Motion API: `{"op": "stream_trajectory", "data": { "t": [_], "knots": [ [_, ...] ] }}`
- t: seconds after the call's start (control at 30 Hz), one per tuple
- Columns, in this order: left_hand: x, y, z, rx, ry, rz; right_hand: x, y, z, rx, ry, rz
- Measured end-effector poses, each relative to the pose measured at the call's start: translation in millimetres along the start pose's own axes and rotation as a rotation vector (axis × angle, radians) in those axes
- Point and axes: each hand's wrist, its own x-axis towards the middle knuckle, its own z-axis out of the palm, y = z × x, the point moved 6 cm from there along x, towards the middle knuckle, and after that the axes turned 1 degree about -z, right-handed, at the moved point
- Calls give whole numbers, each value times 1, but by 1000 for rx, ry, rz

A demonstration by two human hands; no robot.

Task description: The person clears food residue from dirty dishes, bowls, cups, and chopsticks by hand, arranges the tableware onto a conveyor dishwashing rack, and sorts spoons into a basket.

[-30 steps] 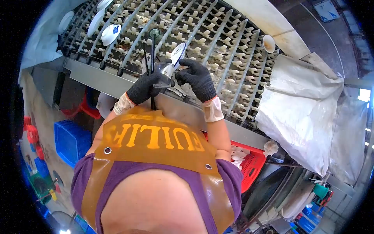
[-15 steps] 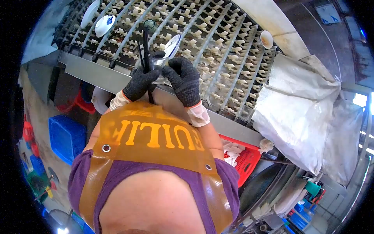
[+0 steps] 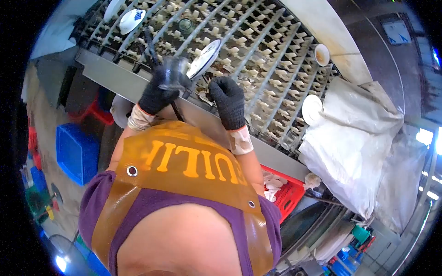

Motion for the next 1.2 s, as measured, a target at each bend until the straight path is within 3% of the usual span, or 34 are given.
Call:
{"op": "stream_trajectory", "data": {
  "t": [0.1,0.13,0.2,0.27,0.33,0.37,0.43,0.5,0.53,0.57,0.6,0.63,0.73,0.77,0.8,0.87,0.9,0.93,0.97,1.0,1.07,1.1,1.17,1.2],
  "knots": [
    [-11,20,-51,-1015,191,-176,-4,-1,6,6,-46,9],
    [-15,36,-68,-1047,68,-40,-4,-3,7,14,-58,-3],
    [-41,61,-111,-991,231,40,-3,-35,12,-84,-109,-169],
    [-66,101,-132,-860,307,214,-4,-76,10,-123,-24,-405],
    [-101,123,-147,-746,381,342,-6,-141,28,-342,-31,-963],
    [-120,132,-153,-699,454,396,-8,-154,40,-184,-9,-982],
    [-148,151,-149,-659,482,562,-3,-140,72,-331,-13,-977],
    [-166,157,-142,-650,568,684,4,-105,138,-441,-324,-982],
    [-175,159,-138,-643,611,745,1,-90,180,-210,-755,-998],
    [-172,166,-135,-655,515,747,0,-57,229,-182,-941,-810],
    [-176,166,-134,-661,512,754,-3,-15,247,-429,-881,-809],
    [-179,167,-133,-667,509,761,0,20,256,-586,-1050,-588],
    [-188,163,-127,-592,652,742,-1,23,240,-513,-915,-738],
    [-189,159,-123,-570,709,725,9,30,232,-653,-902,-823],
    [-194,147,-127,-452,1072,668,17,11,212,-412,-830,-663],
    [-193,131,-135,-316,1380,607,53,34,178,-303,-749,-460],
    [-174,115,-135,-550,993,626,62,34,160,-211,-700,-222],
    [-154,113,-125,-654,783,605,64,32,141,-111,-643,12],
    [-135,110,-113,-745,584,554,64,18,125,-181,-594,-82],
    [-125,96,-111,-763,621,492,67,25,106,-195,-561,-97],
    [-89,82,-80,-679,520,380,53,25,79,-66,-492,109],
    [-75,68,-65,-506,666,266,42,19,72,-21,-532,54],
    [-47,32,-23,-416,696,11,12,-1,67,78,-668,-76],
    [-34,15,-2,-374,695,-115,0,-4,61,112,-657,-33]
  ]
}}
